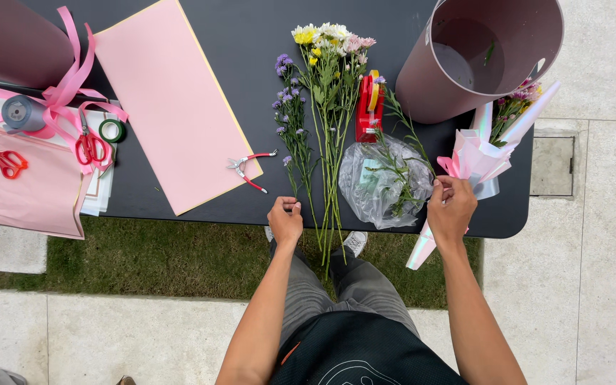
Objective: The person trims the stems of various flowers using shears, removes excess leaves from the stalks by hand, and organizes the flowers on a table.
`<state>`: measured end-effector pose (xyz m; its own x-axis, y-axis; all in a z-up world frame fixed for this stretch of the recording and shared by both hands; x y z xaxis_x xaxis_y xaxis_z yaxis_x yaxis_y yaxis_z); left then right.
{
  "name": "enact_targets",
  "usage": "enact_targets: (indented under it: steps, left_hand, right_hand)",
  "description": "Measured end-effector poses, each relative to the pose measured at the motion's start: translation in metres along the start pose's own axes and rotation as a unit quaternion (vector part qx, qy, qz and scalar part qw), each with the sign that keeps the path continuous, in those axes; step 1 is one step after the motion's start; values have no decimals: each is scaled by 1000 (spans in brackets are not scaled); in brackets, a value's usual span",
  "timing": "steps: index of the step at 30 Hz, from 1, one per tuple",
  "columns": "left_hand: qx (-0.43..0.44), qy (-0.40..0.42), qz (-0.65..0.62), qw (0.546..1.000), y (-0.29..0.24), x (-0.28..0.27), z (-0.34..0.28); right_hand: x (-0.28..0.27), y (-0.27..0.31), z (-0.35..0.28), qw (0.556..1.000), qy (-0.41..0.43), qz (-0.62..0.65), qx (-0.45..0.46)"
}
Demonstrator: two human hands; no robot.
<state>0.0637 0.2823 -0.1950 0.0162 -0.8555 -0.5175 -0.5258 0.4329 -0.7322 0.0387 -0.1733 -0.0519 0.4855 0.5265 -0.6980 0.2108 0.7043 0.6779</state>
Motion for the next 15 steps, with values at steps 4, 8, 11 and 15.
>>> enact_targets:
  steps: [4,8,11,15]
  left_hand:
    - [-7,8,54,998,11,7,27]
    - [39,-6,91,995,-62,-4,4]
    - [101,16,15,995,-123,10,-24]
    - [141,189,-142,961,-184,80,-45]
  right_hand:
    - [-2,13,-25,999,5,34,25]
    - [12,-6,-42,979,49,141,142]
    - [18,-8,-48,958,77,200,192]
    - [20,3,-53,928,112,268,235]
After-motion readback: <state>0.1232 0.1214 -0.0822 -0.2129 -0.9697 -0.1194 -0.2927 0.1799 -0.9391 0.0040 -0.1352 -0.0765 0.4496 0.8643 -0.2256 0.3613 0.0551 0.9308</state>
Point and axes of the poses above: each hand's wrist, its own z-axis towards the middle knuckle, its own x-axis out of the palm, y = z × x, the point moved 8 cm from there along z, towards the middle knuckle, and after that the axes turned 1 degree about x, right-handed, at the moved point
